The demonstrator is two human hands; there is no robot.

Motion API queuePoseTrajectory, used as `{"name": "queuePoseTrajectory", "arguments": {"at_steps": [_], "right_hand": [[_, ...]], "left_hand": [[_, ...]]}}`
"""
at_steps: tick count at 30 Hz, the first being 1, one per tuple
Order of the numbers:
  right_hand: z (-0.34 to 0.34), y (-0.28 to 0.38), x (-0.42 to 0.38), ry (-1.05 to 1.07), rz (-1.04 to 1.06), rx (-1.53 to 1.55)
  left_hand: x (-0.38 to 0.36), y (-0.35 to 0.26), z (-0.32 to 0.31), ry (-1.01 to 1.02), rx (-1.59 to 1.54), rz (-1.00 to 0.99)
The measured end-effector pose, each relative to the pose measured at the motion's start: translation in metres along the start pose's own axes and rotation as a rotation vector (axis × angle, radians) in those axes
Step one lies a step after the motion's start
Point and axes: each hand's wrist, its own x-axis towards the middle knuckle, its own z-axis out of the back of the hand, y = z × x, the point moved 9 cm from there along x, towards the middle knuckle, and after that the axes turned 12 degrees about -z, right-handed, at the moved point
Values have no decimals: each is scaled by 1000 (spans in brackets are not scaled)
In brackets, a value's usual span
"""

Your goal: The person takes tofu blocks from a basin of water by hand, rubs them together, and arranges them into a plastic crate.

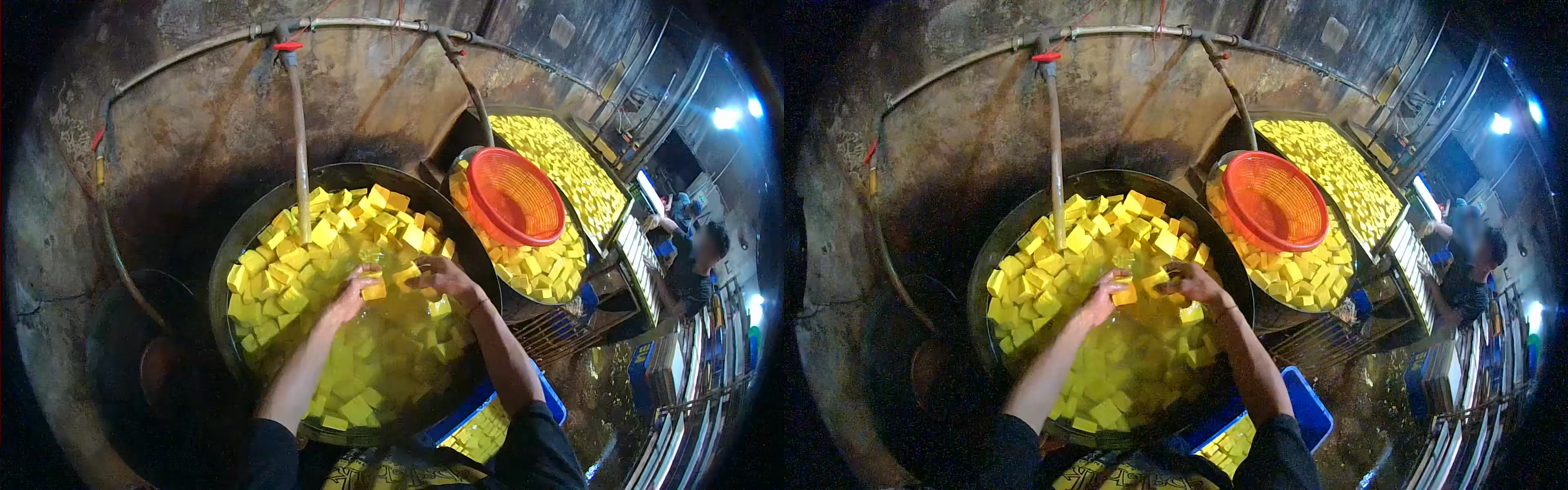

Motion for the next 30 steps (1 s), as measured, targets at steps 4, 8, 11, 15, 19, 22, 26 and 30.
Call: {"name": "queuePoseTrajectory", "arguments": {"at_steps": [4,8,11,15,19,22,26,30], "right_hand": [[-22,-10,10,-100,-152,-304],[-25,-24,32,-208,5,-602],[-27,-5,24,-329,-105,-439],[-34,17,18,-591,107,-981],[-37,1,16,-105,421,-1011],[2,-41,-15,-317,-391,-1313],[0,-69,-35,-545,45,-1473],[-1,-39,-8,-345,-12,-1080]], "left_hand": [[4,8,-19,-254,-497,47],[3,14,-31,-418,-614,67],[22,44,-22,-408,-736,-52],[27,26,-47,-437,-987,-152],[1,-11,-65,-442,-1058,-38],[5,-25,-38,-630,-1205,-34],[10,-79,8,-627,-1114,-180],[6,-91,64,-679,-956,-206]]}}
